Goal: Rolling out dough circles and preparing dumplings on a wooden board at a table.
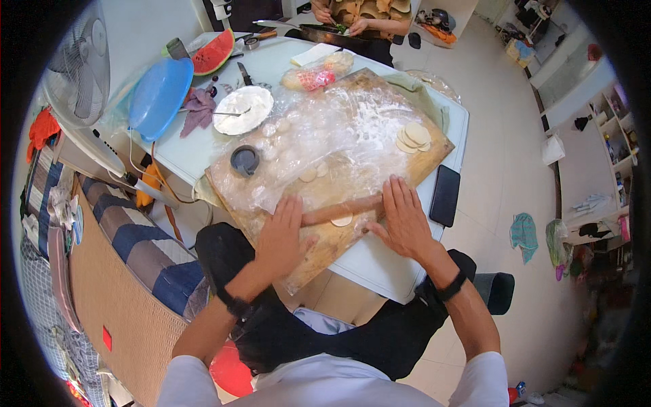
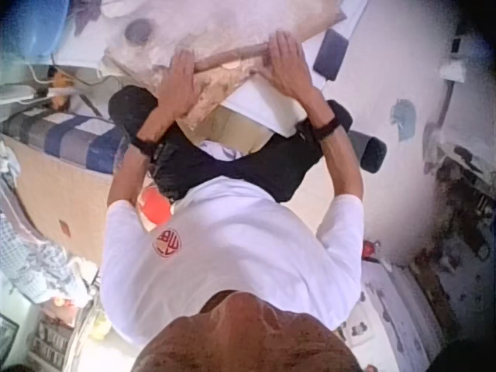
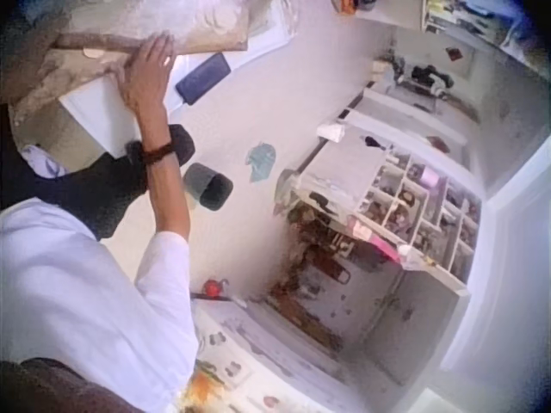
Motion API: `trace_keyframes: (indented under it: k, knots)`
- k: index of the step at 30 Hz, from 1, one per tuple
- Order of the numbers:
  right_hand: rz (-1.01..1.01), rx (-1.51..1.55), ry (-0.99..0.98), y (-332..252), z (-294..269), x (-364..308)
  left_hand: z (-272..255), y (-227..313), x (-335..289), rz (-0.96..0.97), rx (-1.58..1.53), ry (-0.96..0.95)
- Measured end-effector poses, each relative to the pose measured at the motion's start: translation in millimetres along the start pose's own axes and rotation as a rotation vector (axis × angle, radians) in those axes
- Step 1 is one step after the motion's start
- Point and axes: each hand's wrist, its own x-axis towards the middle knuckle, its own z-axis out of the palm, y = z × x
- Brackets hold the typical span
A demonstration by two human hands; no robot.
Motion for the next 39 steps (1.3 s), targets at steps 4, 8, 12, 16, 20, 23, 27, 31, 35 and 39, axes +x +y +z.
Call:
trace_keyframes:
  k: [4,8,12,16,20,23,27,31,35,39]
  knots:
    - [0.066,0.084,-0.098,5,7,6,-6,0,5,-0.056,0.033,-0.028]
    - [0.046,0.065,-0.206,-12,-7,-31,-3,9,-28,0.105,0.056,-0.123]
    - [0.036,0.032,-0.045,1,-3,2,1,-5,12,0.0,-0.025,0.044]
    - [0.05,0.087,-0.089,-3,7,-13,-7,6,-11,0.026,0.009,-0.036]
    - [0.005,0.022,-0.046,-7,-5,-20,2,9,-18,0.007,0.038,-0.046]
    - [0.034,0.045,-0.036,5,4,14,2,-4,15,-0.012,-0.041,0.066]
    - [0.081,0.116,-0.157,0,6,-5,-5,8,-8,0.069,0.064,-0.044]
    - [0.036,0.055,-0.145,-10,-7,-26,-5,16,-20,0.045,0.002,-0.125]
    - [0.085,0.056,-0.082,11,12,14,5,-2,23,0.036,0.034,0.092]
    - [0.05,0.066,-0.132,3,5,-21,-6,20,-14,0.089,0.03,-0.123]
